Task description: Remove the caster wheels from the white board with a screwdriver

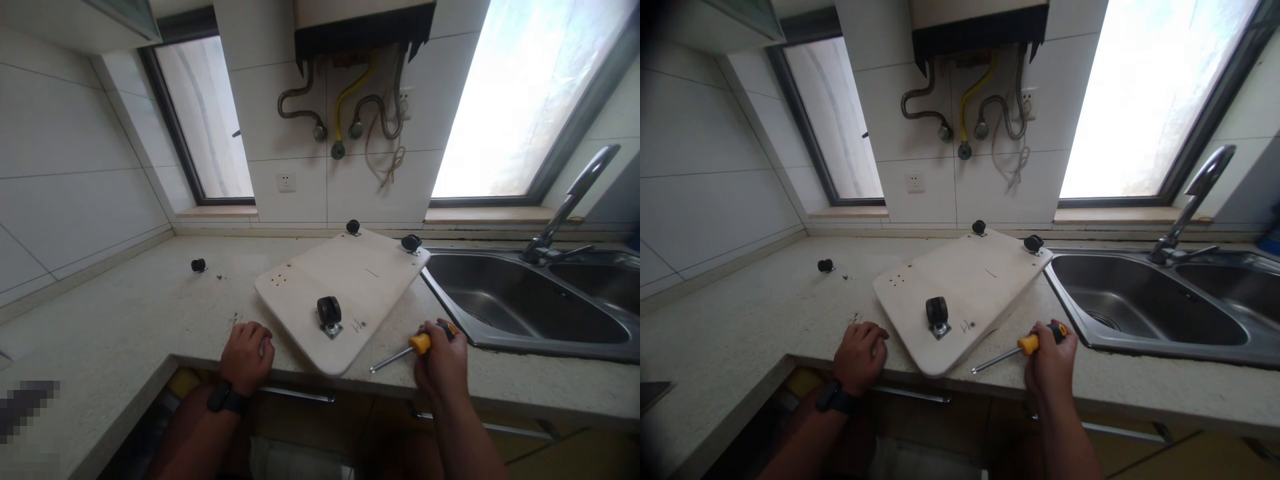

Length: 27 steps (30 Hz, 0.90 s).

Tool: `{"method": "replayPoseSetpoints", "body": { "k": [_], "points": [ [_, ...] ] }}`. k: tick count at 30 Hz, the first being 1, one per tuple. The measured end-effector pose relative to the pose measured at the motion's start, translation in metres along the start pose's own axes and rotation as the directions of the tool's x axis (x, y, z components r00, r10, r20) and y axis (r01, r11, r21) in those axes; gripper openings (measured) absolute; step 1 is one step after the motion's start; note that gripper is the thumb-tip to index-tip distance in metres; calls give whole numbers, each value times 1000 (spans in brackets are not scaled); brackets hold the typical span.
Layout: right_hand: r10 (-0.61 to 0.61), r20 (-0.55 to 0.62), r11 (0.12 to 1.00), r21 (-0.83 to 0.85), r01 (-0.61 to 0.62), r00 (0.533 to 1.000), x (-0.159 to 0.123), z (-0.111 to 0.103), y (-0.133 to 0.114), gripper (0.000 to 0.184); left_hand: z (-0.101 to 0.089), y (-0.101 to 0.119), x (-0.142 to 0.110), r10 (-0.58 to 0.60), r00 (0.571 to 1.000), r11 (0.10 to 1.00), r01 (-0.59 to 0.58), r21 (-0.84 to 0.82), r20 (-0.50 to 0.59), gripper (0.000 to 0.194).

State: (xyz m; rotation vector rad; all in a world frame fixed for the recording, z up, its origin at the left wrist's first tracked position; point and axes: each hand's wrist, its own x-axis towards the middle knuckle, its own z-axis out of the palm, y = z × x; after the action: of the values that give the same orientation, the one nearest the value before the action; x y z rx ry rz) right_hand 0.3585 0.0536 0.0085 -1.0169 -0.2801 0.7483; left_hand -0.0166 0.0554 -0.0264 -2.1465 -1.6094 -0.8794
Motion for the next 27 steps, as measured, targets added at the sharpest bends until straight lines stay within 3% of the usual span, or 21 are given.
{"method": "replayPoseSetpoints", "body": {
  "k": [11, 16, 19, 21, 23, 27],
  "points": [
    [-18, -13, 1000, -20, 17, 1000, -2, -2, 2, 64, -7, 3, 5, -66, 997, 990, 70, -120, 35, 18],
    [-60, -9, 998, 9, 60, 998, -5, 4, -8, 62, -17, 4, 6, -85, 992, 935, 112, -338, 94, 23],
    [-157, 8, 987, -9, 158, 987, -15, 19, -31, 65, -30, 13, 7, -84, 996, 866, 92, -492, 37, 22],
    [-330, 46, 943, -42, 331, 943, -24, 34, -50, 60, -43, 25, 13, -64, 997, 831, 37, -555, -29, 19],
    [-496, 124, 859, -72, 507, 859, -35, 51, -68, 55, -56, 39, 23, 5, 997, 800, -48, -598, -72, 21],
    [-692, 399, 614, -112, 781, 601, -56, 81, -91, 55, -71, 64, 50, 186, 982, 730, -152, -667, -21, 38]
  ]
}}
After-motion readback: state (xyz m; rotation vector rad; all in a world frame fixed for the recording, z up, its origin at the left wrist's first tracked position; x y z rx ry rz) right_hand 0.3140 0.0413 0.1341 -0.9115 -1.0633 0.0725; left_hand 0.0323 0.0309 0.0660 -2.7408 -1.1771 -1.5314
